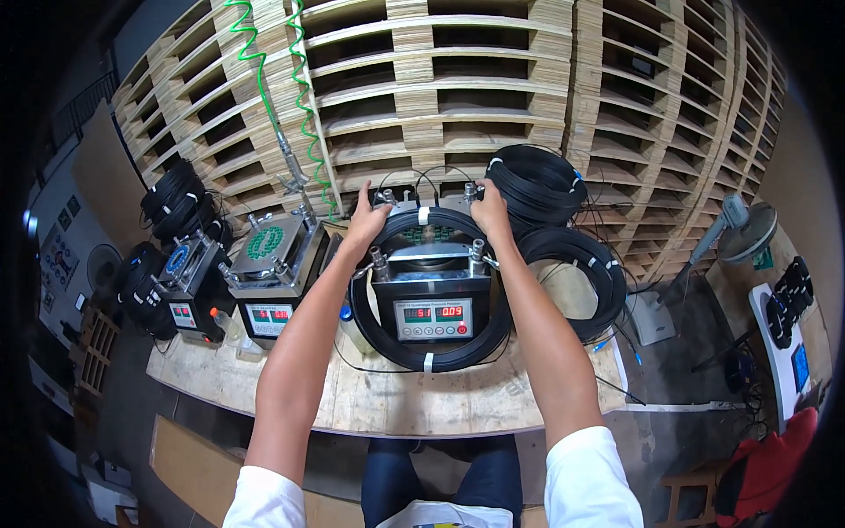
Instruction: Operating a wire-winding or tensioning machine to process a coil of black cable on a workbench.
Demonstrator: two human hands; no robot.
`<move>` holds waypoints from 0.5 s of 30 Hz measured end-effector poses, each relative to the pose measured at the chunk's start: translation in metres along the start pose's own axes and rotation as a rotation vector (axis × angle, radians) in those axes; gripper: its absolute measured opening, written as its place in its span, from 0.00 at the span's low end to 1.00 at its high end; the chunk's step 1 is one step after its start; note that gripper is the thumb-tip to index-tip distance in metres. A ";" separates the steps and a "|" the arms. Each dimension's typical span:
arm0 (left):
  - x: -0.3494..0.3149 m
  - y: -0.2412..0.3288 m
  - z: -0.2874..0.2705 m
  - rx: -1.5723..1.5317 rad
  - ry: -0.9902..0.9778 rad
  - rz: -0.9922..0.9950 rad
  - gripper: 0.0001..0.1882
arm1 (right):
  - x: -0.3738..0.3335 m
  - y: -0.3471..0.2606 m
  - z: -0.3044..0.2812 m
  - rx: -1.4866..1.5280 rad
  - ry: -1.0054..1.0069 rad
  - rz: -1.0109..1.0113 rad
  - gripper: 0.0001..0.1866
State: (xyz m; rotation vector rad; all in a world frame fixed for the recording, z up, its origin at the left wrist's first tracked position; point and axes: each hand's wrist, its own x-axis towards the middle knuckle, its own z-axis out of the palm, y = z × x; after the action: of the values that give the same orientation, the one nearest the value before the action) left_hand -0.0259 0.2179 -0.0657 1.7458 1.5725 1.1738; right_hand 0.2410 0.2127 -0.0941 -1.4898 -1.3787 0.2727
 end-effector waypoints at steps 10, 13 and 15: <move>0.017 -0.022 0.009 -0.129 -0.048 0.014 0.33 | -0.004 -0.032 -0.008 -0.230 -0.056 0.260 0.19; 0.028 -0.029 0.013 -0.145 -0.070 -0.024 0.29 | 0.000 -0.023 -0.007 -0.122 -0.060 0.197 0.21; 0.025 -0.031 0.012 -0.055 -0.009 -0.014 0.28 | -0.007 -0.022 0.000 -0.060 0.049 0.146 0.18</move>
State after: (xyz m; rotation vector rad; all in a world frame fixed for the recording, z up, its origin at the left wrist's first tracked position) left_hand -0.0333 0.2504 -0.0906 1.7006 1.5301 1.1896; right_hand 0.2257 0.2022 -0.0807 -1.6394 -1.2511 0.2865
